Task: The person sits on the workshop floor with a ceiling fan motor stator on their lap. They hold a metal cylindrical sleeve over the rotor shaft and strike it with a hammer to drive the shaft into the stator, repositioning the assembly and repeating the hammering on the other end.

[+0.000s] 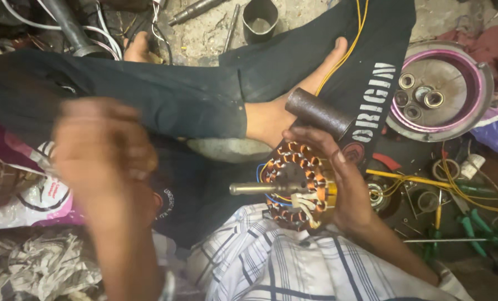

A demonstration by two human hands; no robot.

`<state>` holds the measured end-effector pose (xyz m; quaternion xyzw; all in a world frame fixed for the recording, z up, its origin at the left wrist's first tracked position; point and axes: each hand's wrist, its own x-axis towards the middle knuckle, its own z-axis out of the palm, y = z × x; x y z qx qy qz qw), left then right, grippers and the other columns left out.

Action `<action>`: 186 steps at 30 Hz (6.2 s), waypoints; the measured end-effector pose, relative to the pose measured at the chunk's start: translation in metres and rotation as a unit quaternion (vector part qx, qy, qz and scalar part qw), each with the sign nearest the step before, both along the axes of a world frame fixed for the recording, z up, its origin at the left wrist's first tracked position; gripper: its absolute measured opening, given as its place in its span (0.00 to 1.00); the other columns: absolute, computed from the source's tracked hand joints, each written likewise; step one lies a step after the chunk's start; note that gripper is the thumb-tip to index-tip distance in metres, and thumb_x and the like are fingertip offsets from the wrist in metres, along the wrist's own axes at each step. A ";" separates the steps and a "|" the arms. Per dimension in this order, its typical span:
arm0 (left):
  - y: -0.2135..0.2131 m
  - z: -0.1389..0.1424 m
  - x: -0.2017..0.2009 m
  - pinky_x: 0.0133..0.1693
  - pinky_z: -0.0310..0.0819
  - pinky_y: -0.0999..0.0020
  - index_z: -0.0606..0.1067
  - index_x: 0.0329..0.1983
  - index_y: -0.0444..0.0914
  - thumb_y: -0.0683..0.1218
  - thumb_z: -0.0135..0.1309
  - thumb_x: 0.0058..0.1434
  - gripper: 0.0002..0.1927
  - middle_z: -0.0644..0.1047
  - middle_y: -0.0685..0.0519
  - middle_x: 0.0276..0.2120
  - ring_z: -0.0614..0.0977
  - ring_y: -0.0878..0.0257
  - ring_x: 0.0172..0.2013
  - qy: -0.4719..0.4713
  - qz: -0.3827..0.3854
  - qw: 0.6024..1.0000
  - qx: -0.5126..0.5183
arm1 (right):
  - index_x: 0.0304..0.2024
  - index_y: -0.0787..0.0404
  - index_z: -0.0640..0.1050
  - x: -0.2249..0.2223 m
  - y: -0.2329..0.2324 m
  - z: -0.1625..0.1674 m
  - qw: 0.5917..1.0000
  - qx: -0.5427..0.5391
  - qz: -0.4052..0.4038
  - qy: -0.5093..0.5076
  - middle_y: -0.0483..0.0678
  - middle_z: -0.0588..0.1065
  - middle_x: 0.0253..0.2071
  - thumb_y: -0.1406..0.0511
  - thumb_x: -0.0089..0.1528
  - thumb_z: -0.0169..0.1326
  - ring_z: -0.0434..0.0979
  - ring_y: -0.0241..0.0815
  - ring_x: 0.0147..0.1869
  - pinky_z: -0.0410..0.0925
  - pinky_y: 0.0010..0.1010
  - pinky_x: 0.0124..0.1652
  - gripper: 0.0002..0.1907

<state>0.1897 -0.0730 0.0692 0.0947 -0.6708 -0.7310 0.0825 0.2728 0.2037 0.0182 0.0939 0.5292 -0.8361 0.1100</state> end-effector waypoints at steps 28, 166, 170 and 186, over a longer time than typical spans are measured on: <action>-0.001 -0.091 0.078 0.21 0.58 0.70 0.77 0.36 0.34 0.47 0.52 0.68 0.11 0.70 0.58 0.19 0.67 0.72 0.21 -0.184 -0.367 0.888 -0.208 | 0.54 0.67 0.77 -0.003 0.002 -0.075 0.991 0.069 0.085 -0.080 0.42 0.78 0.46 0.67 0.68 0.52 0.75 0.30 0.52 0.69 0.25 0.52 0.14; 0.144 0.015 -0.189 0.42 0.74 0.45 0.78 0.36 0.32 0.50 0.54 0.56 0.15 0.80 0.34 0.32 0.82 0.38 0.38 0.104 -0.262 0.844 -0.455 | 0.65 0.64 0.63 -0.233 0.063 -0.026 0.995 0.062 0.063 0.046 0.51 0.76 0.52 0.72 0.62 0.55 0.79 0.41 0.54 0.75 0.35 0.50 0.30; 0.156 -0.016 -0.227 0.43 0.75 0.47 0.79 0.36 0.33 0.50 0.56 0.55 0.15 0.80 0.36 0.33 0.82 0.39 0.39 0.071 -0.281 0.839 -0.460 | 0.66 0.62 0.63 -0.265 0.066 -0.061 0.998 0.021 0.038 0.054 0.48 0.76 0.53 0.72 0.61 0.54 0.79 0.38 0.54 0.75 0.33 0.52 0.31; 0.150 -0.043 -0.252 0.41 0.77 0.51 0.80 0.36 0.34 0.55 0.53 0.56 0.19 0.82 0.37 0.31 0.86 0.46 0.35 -0.092 -0.356 0.831 -0.418 | 0.63 0.68 0.70 -0.274 0.053 -0.108 0.993 0.099 0.035 0.054 0.49 0.76 0.54 0.71 0.61 0.57 0.76 0.37 0.58 0.70 0.31 0.56 0.27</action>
